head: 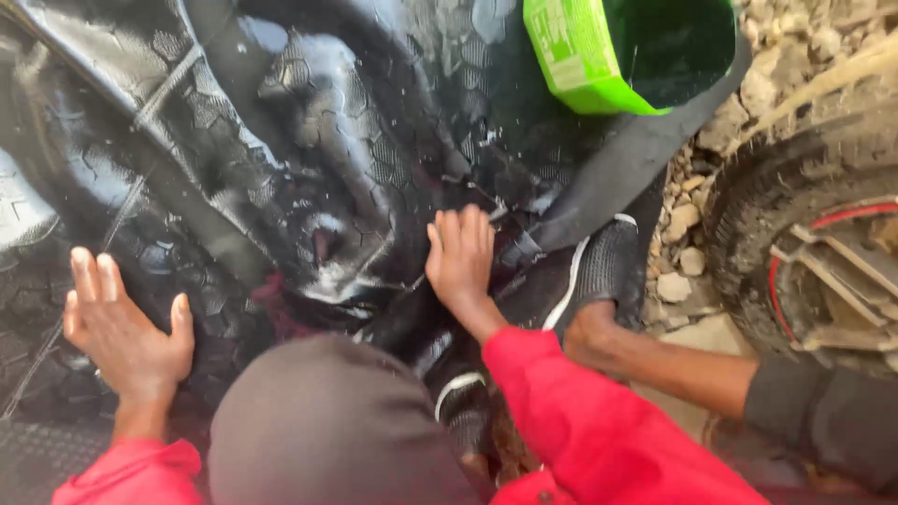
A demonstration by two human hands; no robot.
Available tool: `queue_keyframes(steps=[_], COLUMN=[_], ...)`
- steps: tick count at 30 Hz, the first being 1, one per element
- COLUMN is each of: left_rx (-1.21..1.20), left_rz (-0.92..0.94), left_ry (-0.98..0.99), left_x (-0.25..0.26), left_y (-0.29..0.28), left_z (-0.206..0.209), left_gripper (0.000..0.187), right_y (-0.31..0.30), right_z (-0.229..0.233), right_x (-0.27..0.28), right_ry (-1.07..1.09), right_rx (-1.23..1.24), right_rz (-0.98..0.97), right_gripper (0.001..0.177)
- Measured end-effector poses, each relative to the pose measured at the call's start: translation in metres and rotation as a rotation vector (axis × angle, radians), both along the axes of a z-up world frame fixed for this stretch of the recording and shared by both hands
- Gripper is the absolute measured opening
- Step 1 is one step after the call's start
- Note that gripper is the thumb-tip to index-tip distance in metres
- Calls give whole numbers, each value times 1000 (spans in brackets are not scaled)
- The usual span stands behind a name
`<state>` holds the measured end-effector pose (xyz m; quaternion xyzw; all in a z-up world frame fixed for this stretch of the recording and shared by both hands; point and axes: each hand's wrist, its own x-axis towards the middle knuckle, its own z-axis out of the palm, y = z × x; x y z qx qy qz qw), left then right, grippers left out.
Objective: The person scrubs a black rubber mat laid on the ground using a brush and water from a green bucket. They repeatedly dip the brush into the bucket and scrub different sections of the mat's textured surface.
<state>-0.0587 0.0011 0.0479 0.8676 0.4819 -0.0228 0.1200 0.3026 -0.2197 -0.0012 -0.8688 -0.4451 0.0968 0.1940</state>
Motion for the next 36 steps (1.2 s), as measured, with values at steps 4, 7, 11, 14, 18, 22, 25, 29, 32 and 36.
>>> queue_keyframes(steps=[4, 7, 11, 14, 18, 22, 25, 29, 32, 36], left_rx=[-1, 55, 72, 30, 60, 53, 107, 47, 116, 80], left_rz=[-45, -64, -50, -25, -39, -19, -42, -61, -85, -89], left_ry=[-76, -96, -111, -71, -110, -70, -112, -133, -164, -142], left_x=[5, -5, -7, -11, -2, 5, -4, 2, -2, -6], left_y=[9, -1, -3, -4, -2, 3, -4, -8, 1, -7], left_z=[-1, -1, -1, 0, 2, 3, -4, 8, 3, 5], left_gripper=[89, 90, 85, 88, 87, 88, 86, 87, 85, 88], right_y=[31, -101, -31, 31, -62, -78, 26, -6, -70, -106], right_z=[-2, 10, 10, 2, 25, 15, 3, 14, 18, 17], right_x=[21, -43, -11, 15, -18, -32, 10, 13, -8, -22], right_ry=[-40, 46, 30, -101, -6, 30, -56, -20, 133, 247], right_rx=[49, -83, -23, 60, 11, -67, 27, 73, 128, 1], right_rz=[42, 74, 95, 29, 83, 115, 34, 54, 135, 59], right_gripper=[16, 25, 18, 19, 17, 14, 18, 11, 16, 31])
